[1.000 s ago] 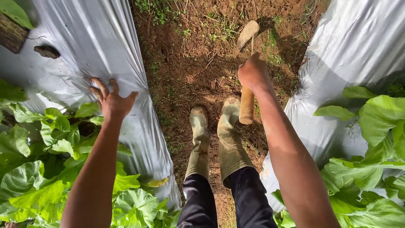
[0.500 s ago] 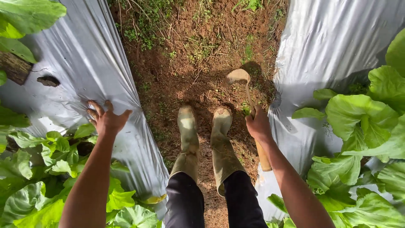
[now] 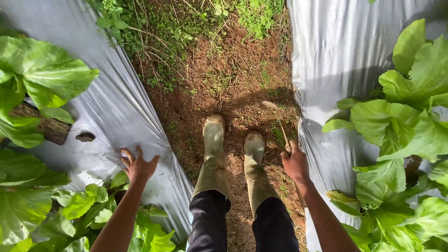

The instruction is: The person walks between rows of leafy green vegetables in a field and uses a hoe to remove weeds from the soil. They repeatedly strike the ground with the tool and pull out the uprooted weeds by hand.

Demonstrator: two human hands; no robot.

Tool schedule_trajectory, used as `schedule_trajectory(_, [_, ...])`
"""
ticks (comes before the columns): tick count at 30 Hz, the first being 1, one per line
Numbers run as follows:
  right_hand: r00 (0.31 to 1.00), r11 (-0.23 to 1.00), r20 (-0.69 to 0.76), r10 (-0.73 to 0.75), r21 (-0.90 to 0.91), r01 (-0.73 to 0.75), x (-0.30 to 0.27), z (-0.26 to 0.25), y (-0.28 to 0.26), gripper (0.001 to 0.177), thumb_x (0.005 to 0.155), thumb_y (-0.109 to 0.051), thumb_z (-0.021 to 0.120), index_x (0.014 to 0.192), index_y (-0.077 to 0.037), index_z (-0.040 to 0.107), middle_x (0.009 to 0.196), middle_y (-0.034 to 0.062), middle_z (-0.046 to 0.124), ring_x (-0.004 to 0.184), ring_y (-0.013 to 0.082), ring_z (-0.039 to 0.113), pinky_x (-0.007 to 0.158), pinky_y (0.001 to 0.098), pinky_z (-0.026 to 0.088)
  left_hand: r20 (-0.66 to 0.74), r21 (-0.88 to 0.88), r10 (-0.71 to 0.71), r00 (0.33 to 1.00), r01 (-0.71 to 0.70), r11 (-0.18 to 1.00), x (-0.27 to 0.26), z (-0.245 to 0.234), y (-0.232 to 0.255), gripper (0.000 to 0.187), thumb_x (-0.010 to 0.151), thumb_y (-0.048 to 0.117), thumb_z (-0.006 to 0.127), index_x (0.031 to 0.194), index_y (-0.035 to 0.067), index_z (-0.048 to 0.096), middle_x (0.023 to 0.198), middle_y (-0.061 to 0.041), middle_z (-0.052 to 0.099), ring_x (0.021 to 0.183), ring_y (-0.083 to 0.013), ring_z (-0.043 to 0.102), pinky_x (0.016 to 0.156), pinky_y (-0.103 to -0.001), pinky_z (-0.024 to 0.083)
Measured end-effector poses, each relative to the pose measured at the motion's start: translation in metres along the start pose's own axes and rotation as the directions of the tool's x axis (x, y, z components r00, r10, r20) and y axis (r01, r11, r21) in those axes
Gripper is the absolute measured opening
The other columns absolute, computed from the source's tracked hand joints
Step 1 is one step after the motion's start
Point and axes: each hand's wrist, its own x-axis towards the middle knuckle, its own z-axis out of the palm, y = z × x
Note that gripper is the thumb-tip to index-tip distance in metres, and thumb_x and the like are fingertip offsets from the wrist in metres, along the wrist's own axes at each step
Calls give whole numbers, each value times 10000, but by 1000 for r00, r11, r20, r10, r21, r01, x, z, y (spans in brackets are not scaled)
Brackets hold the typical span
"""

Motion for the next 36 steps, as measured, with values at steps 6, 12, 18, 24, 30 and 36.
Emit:
schedule_trajectory(6, [996, 968, -72, -45, 242, 61, 35, 13, 8, 148, 1030, -97, 575, 1117, 17, 612, 664, 164, 610, 529, 251, 580, 511, 384, 562, -313, -403, 37, 949, -168, 900, -27, 20, 42, 824, 856, 366, 683, 1604, 269, 352, 1687, -119, 270, 1461, -545, 297, 1173, -721, 217])
schedule_trajectory(12, [979, 876, -189, -72, 458, 153, 69, 4, -59, 97, 1056, -153, 505, 1002, -75, 485, 665, 17, 407, 540, 134, 494, 464, 337, 466, -274, -61, 800, 534, -839, 540, -2, 39, 204, 349, 981, 344, 593, 1181, 76, 693, 1064, -190, 708, 966, -445, 712, 763, -541, 595])
schedule_trajectory(18, [890, 579, -406, -207, 682, 446, 128, 15, -100, 44, 1115, -121, 397, 1080, -109, 421, 649, -31, 432, 505, 71, 488, 462, 233, 490, -382, 310, 922, -58, -948, 69, 31, 18, 414, 295, 943, 284, 641, 1188, 135, 709, 1193, -173, 723, 1149, -361, 685, 1005, -523, 538])
schedule_trajectory(24, [815, 386, -539, -212, 720, 576, 192, 18, -113, 53, 1059, -112, 488, 1073, -111, 436, 636, 16, 439, 451, 117, 448, 387, 277, 451, -639, 297, 723, -262, -951, -82, 24, -29, 526, 585, 876, 21, 607, 1437, 128, 481, 1575, -53, 435, 972, -142, 520, 852, -285, 414])
schedule_trajectory(30, [759, 357, -601, -249, 672, 649, 227, 44, -107, 49, 1061, -59, 443, 1081, -103, 434, 657, 29, 449, 466, 128, 464, 384, 278, 476, -596, 380, 792, -130, -915, 135, 74, -35, 553, 881, 1044, 314, 701, 1668, 268, 79, 1683, -260, 175, 1376, -336, 578, 1039, -451, 572])
schedule_trajectory(36, [806, 511, -548, -221, 639, 575, 222, 35, -109, 68, 1061, -12, 427, 1041, -69, 456, 710, 46, 497, 477, 143, 463, 376, 306, 494, -494, 491, 856, -153, -861, 130, 57, -80, 560, 431, 1061, 437, 456, 1276, 68, 512, 1062, -85, 559, 839, -200, 623, 713, -371, 592])
